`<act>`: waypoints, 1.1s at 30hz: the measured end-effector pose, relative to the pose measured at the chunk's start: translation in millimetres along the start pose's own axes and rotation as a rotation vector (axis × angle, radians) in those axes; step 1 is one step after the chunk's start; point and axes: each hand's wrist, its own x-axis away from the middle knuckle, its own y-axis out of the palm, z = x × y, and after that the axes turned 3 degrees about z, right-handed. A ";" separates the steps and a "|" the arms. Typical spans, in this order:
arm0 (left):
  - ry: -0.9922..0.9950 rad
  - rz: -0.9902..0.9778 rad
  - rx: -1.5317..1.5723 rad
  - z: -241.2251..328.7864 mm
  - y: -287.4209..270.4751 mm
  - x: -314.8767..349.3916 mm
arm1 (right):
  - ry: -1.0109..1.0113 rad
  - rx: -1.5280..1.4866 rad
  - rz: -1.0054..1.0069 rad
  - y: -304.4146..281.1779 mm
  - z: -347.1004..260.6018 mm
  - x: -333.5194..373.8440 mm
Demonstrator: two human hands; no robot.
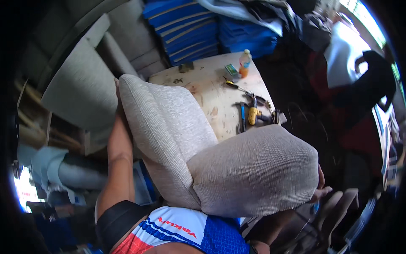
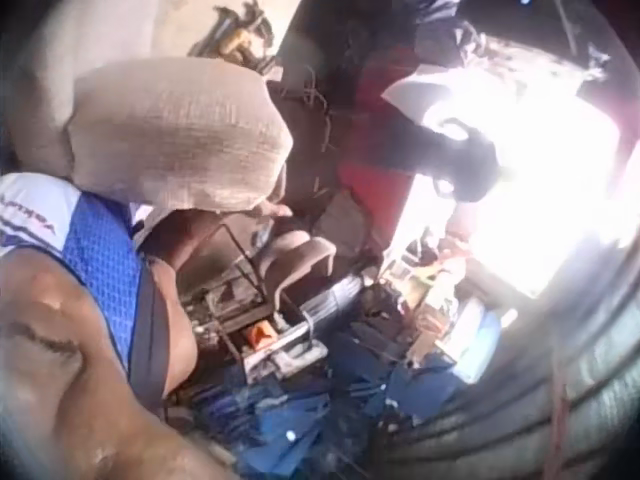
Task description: The person is upholstering a chair armrest. They use a yellow power drill to remove staples from the existing fabric, then pull and smooth a new beige fabric over the foam. Using an orange staple gun, they secure the fabric to the wooden frame, working around the curves of the armrest.
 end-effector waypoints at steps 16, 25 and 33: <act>-0.087 -0.644 0.509 -81.1 -118.6 278.6 | -0.443 0.017 -0.599 29.0 83.4 63.7; -0.092 -0.017 0.517 -89.2 -83.6 162.6 | -0.608 0.493 -0.575 13.1 101.9 137.6; -0.039 0.090 0.624 -70.8 -25.3 51.0 | -0.330 0.758 -0.931 -49.9 110.8 182.7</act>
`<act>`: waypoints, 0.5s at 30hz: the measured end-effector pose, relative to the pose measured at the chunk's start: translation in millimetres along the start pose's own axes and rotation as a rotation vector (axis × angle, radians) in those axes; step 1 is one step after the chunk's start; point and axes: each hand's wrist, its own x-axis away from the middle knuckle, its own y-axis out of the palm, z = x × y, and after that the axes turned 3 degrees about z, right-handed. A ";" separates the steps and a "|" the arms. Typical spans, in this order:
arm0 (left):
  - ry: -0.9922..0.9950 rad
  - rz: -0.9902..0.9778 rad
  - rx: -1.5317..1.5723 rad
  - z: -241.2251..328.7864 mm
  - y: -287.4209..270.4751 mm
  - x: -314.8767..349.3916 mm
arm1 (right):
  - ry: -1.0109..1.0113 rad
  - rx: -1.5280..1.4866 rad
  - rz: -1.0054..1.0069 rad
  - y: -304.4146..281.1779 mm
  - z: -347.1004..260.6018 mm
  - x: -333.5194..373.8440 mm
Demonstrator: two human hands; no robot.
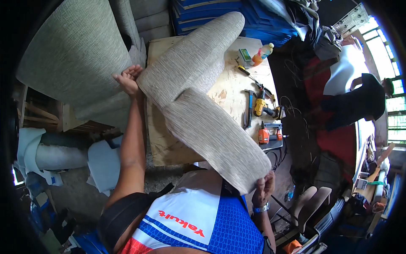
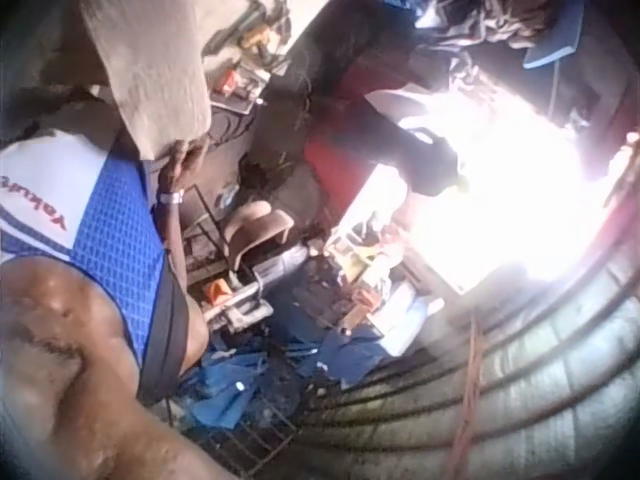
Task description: The person is upholstering a chair armrest. They use a yellow power drill to remove staples from the existing fabric, then pull and smooth a new beige fabric over the foam. Using an orange staple gun, they secure the fabric to the wooden frame, working around the curves of the armrest.
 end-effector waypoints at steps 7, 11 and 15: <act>0.340 0.120 -0.542 -5.4 -27.9 42.0 | 0.216 -0.155 -0.254 -30.1 38.4 -93.9; 0.177 0.168 -0.432 -6.6 -72.9 130.8 | 0.069 -0.058 -0.647 0.9 42.6 -133.0; 0.044 0.034 -0.514 14.3 -106.1 248.0 | 0.210 -0.183 -1.027 22.9 61.9 -138.7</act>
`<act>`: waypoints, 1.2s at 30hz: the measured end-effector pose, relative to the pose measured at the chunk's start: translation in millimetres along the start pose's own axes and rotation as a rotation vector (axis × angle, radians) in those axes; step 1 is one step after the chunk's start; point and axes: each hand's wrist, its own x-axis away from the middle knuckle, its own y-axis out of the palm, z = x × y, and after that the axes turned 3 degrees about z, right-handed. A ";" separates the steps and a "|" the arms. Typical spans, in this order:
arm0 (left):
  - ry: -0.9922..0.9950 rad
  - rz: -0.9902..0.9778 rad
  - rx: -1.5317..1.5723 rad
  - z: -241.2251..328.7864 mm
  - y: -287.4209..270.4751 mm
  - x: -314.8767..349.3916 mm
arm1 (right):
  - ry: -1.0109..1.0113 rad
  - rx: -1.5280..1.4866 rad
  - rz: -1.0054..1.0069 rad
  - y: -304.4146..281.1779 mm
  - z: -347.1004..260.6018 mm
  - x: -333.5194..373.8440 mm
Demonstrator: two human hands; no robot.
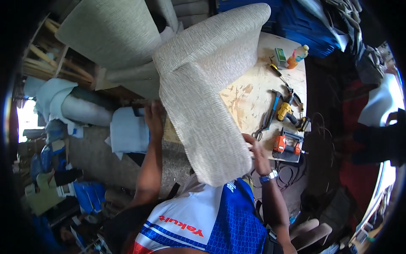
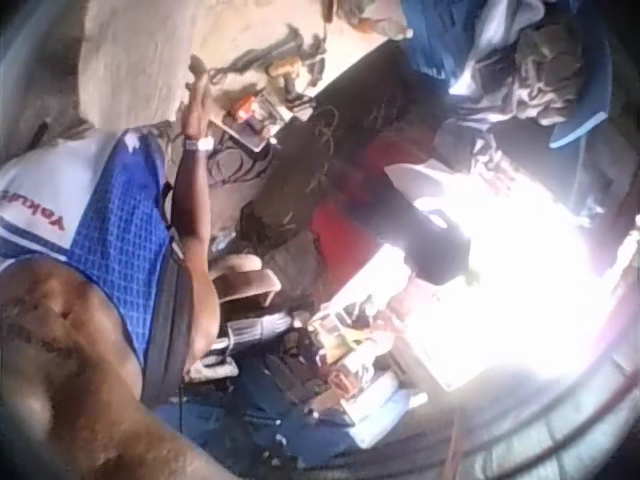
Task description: The person is upholstering a chair armrest. They use a yellow power drill to remove staples from the existing fabric, then pull and smooth a new beige fabric over the foam. Using an orange staple gun, they secure the fabric to the wooden frame, working around the curves of the armrest.
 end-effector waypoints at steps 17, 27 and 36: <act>-0.119 -0.596 0.383 5.6 61.7 122.7 | -0.307 -0.083 -0.224 58.3 -53.7 -8.6; -0.123 0.124 0.166 104.1 7.5 95.4 | -0.043 -0.027 -0.295 29.3 35.1 -79.0; -0.112 0.202 -0.291 171.7 17.8 131.0 | 0.147 0.046 -0.446 11.2 89.2 -105.2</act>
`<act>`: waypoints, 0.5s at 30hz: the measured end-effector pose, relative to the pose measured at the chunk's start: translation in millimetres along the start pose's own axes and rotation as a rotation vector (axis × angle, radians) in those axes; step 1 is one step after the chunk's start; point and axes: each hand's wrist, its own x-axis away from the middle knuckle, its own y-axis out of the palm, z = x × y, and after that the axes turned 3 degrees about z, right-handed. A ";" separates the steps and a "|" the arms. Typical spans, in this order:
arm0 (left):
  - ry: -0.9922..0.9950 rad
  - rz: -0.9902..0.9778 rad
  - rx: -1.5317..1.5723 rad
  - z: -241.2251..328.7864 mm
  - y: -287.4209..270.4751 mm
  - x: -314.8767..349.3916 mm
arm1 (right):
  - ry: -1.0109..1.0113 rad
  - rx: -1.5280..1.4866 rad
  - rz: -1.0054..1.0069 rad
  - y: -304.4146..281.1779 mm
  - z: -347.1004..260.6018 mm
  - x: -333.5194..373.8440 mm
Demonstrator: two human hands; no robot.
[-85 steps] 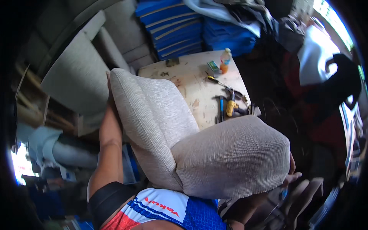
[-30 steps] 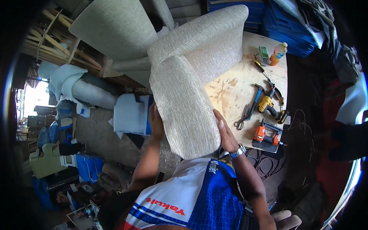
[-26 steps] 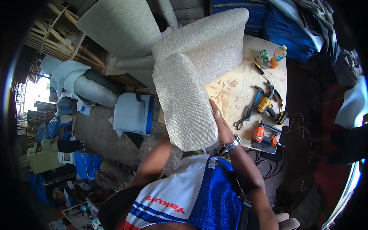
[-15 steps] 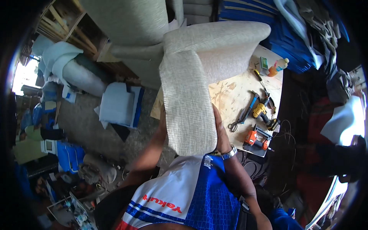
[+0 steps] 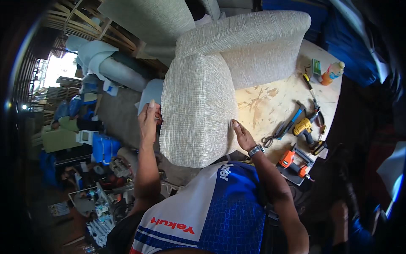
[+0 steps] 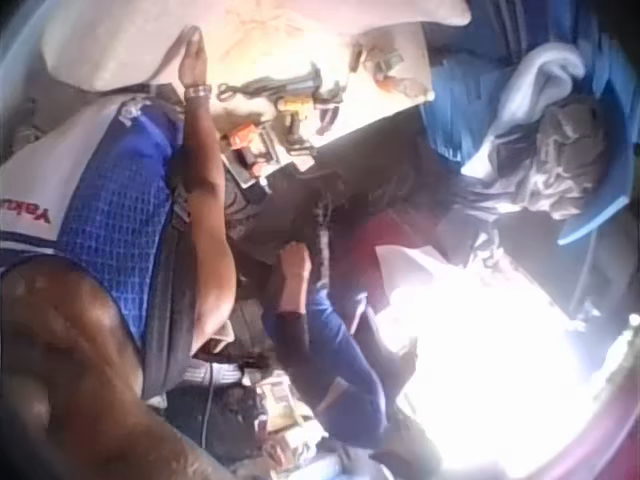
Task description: The person is upholstering a chair armrest. They use a yellow power drill to remove staples from the existing fabric, then pull and smooth a new beige fabric over the foam. Using an orange staple gun, they secure the fabric to the wooden frame, working around the curves of the armrest.
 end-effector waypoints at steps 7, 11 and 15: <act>0.151 -0.033 -0.223 12.6 21.5 -24.9 | -0.112 -0.042 -0.022 -8.7 -1.8 -10.0; 0.099 -0.124 -0.118 -4.8 25.8 -65.4 | -0.234 0.041 0.007 1.5 -24.5 -19.0; 0.314 -0.119 -0.320 -4.9 43.5 -85.1 | -0.484 0.055 0.171 48.1 -72.3 -18.6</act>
